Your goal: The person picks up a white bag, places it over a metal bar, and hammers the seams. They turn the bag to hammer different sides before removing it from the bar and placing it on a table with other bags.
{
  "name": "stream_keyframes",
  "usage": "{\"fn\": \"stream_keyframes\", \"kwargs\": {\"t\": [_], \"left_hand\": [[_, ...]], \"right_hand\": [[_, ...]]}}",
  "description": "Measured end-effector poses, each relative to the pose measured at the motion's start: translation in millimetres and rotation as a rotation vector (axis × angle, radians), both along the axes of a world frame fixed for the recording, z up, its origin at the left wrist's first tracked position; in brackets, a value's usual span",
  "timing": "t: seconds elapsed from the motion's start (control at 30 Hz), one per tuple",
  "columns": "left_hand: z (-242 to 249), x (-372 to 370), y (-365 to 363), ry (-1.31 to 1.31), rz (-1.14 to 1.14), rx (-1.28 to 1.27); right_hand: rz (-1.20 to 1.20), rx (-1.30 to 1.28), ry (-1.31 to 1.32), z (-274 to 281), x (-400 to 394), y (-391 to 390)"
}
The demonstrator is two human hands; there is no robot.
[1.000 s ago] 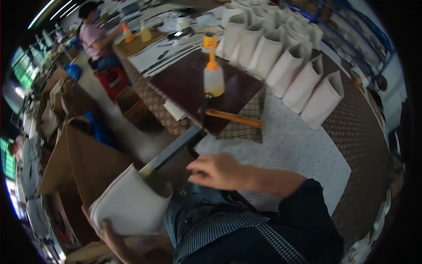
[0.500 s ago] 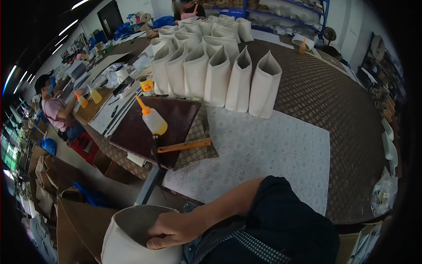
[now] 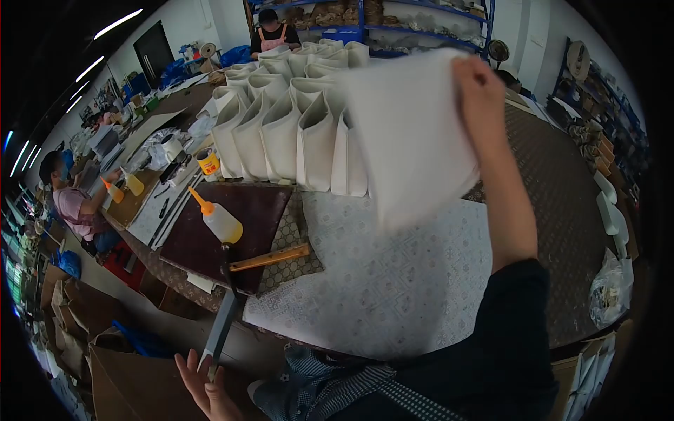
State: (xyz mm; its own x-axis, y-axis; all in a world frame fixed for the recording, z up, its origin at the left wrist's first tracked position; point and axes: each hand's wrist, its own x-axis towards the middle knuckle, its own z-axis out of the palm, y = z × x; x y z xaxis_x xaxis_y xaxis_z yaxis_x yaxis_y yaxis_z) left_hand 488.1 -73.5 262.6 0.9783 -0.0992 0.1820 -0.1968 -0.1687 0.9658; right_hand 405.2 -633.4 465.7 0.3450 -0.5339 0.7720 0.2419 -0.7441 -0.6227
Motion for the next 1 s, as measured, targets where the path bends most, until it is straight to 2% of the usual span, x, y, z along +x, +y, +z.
{"fn": "stream_keyframes", "kwargs": {"t": [0.07,0.13,0.2,0.3,0.37,0.43,0.57,0.67,0.8,0.93,1.0], "left_hand": [[-6.1,-5.0,-2.8,0.029,-0.029,0.001],[-11.5,-9.6,-7.1,0.058,-0.054,0.002],[-17.0,-15.2,-10.0,0.092,-0.069,-0.003],[-22.6,-23.6,-16.9,0.133,-0.089,-0.002],[-23.3,-26.2,-20.0,0.142,-0.096,0.01],[-22.6,-25.0,-20.4,0.143,-0.099,0.021],[-20.2,-20.9,-20.0,0.148,-0.101,0.04],[-18.3,-19.9,-17.0,0.151,-0.108,0.054],[-20.8,-18.6,-14.7,0.156,-0.112,0.053],[-23.7,-16.9,-17.2,0.156,-0.148,0.049],[-26.2,-17.8,-25.3,0.153,-0.179,0.031]], "right_hand": [[-0.429,-0.007,-0.175,20.6,-19.9,-96.4],[-0.824,-0.001,-0.238,25.7,-43.4,-161.3],[-0.951,0.014,-0.146,10.6,-49.7,-180.1],[-0.744,-0.027,0.169,-36.3,-28.3,-173.1],[-0.411,-0.059,0.371,-72.5,-4.5,-165.3],[-0.238,-0.137,0.493,-87.7,20.0,-115.8],[-0.091,-0.499,0.508,-122.9,59.6,-89.2],[-0.179,-0.513,0.939,-92.9,61.0,-67.5],[-0.045,-0.456,0.724,-63.9,46.8,-34.3],[0.149,-0.289,0.571,-5.7,16.2,43.0],[0.276,-0.273,0.468,4.2,10.5,81.8]]}}
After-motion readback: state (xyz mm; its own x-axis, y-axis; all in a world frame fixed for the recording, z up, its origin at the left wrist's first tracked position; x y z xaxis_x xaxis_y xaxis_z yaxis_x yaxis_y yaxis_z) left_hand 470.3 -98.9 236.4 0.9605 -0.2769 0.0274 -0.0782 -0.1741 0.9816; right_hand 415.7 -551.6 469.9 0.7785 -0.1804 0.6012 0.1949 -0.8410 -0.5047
